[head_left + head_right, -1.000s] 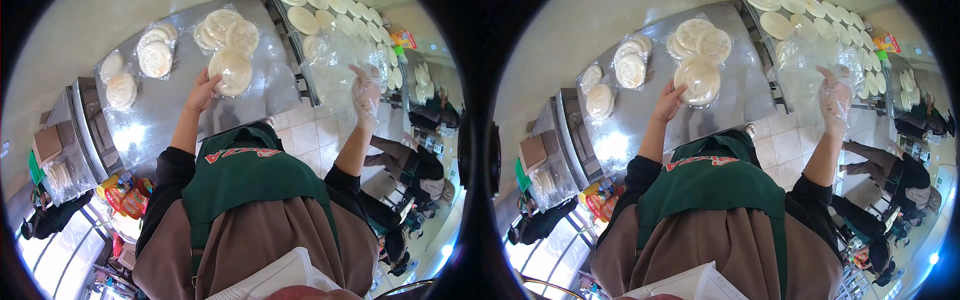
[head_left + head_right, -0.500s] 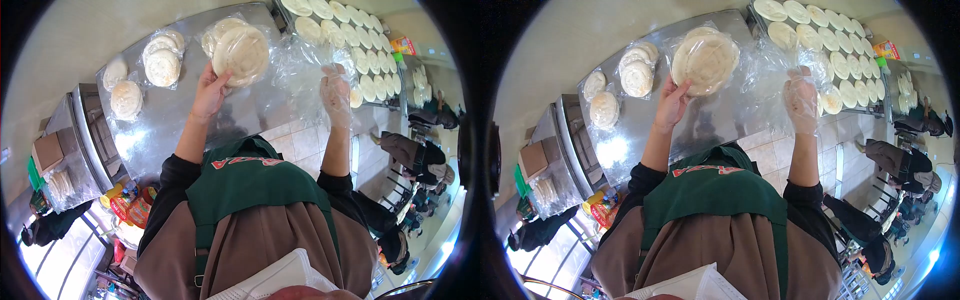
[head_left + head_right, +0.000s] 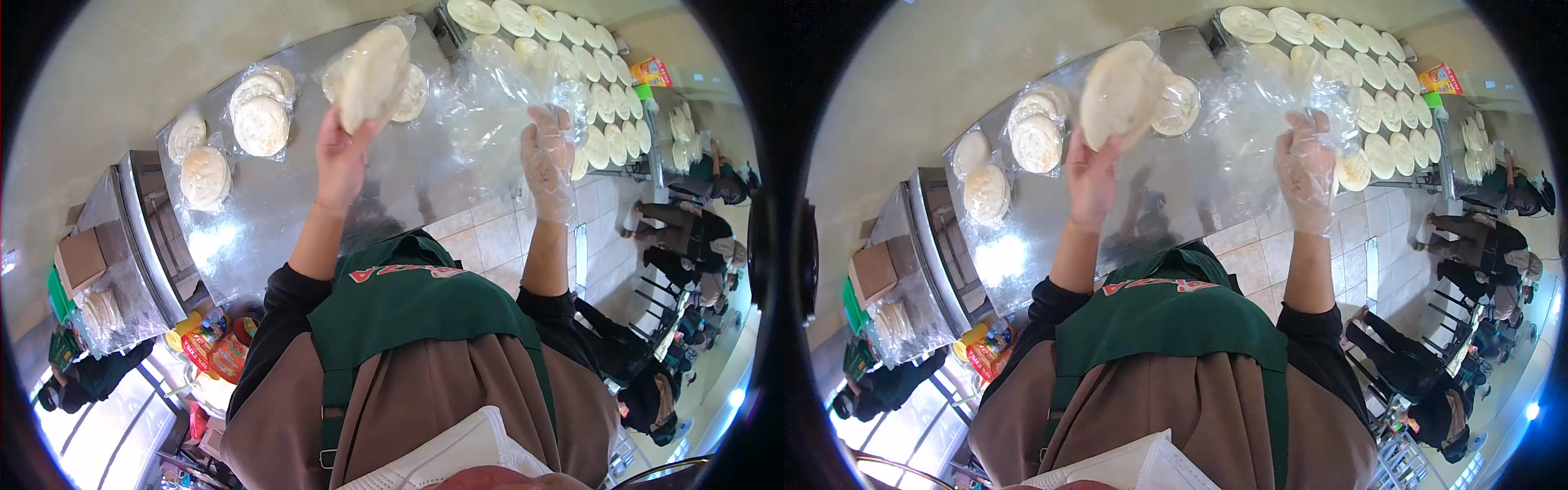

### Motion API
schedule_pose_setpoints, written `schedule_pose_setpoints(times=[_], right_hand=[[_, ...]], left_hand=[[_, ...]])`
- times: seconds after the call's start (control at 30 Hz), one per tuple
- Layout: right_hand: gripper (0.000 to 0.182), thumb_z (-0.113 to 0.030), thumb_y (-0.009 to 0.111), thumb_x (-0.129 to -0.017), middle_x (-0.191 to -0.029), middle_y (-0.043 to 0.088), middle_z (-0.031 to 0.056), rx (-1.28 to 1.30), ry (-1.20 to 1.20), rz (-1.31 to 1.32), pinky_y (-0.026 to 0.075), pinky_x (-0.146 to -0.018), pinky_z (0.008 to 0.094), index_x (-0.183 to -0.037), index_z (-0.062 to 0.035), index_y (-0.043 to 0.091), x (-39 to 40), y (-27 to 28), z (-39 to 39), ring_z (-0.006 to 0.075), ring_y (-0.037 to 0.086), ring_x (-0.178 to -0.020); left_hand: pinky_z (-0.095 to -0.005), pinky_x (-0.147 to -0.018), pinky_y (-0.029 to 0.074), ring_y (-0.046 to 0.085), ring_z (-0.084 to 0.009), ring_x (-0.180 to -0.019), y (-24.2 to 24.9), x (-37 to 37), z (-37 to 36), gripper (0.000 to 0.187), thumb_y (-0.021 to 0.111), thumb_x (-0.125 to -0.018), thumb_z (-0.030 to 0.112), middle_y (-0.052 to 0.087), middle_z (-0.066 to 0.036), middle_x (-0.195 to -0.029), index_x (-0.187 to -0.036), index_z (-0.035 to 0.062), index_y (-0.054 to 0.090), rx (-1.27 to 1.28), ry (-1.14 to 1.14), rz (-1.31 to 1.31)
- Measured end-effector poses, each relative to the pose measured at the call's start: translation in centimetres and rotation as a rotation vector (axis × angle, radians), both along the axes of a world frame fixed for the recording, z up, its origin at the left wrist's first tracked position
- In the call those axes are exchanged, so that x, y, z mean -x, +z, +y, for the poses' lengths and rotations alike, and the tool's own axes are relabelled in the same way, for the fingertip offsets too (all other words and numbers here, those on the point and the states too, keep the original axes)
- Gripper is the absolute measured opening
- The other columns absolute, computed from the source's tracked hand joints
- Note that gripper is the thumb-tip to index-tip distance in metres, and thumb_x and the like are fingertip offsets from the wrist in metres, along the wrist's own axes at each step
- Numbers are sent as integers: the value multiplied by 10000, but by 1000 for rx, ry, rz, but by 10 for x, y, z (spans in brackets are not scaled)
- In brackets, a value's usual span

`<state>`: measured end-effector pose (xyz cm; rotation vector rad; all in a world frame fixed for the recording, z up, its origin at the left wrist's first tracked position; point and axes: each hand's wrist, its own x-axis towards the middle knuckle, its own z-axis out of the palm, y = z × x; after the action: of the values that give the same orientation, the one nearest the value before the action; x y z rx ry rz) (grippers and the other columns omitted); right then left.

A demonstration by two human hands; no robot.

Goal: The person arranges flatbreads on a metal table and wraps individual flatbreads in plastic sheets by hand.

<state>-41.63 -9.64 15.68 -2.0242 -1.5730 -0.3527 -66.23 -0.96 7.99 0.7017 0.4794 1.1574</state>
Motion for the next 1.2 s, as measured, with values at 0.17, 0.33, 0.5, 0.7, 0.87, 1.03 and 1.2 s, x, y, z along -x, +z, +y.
schedule_pose_setpoints(times=[0.17,0.33,0.5,0.7,0.87,1.03,1.2], right_hand=[[338,-225,652,-814,-1081,566,221,-7,119,439,459,-818,430,-1076,-17,607,38,3,0,402,545,-978],[348,-230,643,-824,-1000,586,240,-171,264,356,447,-803,433,-1056,28,612,64,20,7,392,543,-917],[145,-83,592,-845,-893,612,234,-254,256,338,476,-689,407,-910,39,639,52,12,6,384,587,-759],[132,-75,570,-868,-896,619,216,-152,398,191,473,-656,409,-848,40,632,40,12,-9,384,586,-746],[188,-86,516,-914,-1008,621,197,105,489,326,462,-818,362,-972,45,638,42,11,-26,330,591,-926],[180,-92,513,-911,-964,624,187,74,538,336,471,-761,376,-936,37,636,49,4,-28,330,611,-860],[193,-84,495,-919,-953,619,200,124,632,276,464,-769,382,-940,53,628,51,3,-24,339,604,-865]], left_hand=[[-369,-967,360,444,-290,-1161,30,-42,-36,558,562,-719,-95,489,-127,-1258,-1237,113,557,-765,426,799],[-419,-956,303,424,-325,-1110,33,-56,-61,569,591,-678,24,499,-123,-1228,-1224,180,582,-969,483,982],[-408,-981,308,428,-332,-1133,68,-32,-67,427,605,-751,50,462,-151,-1256,-1173,115,601,-1076,265,1112],[-377,-917,403,505,-305,-1063,63,-2,2,319,578,-835,62,551,-125,-1144,-1152,85,593,-1160,300,945],[-349,-842,463,570,-275,-970,41,12,16,282,612,-804,4,606,-94,-1031,-1079,70,624,-1210,167,839],[-321,-777,481,602,-221,-880,35,27,5,210,663,-776,24,629,-79,-946,-982,63,662,-982,46,742],[-263,-686,460,590,-143,-811,29,42,2,99,643,-822,43,641,-54,-899,-919,49,660,-727,-86,666]])
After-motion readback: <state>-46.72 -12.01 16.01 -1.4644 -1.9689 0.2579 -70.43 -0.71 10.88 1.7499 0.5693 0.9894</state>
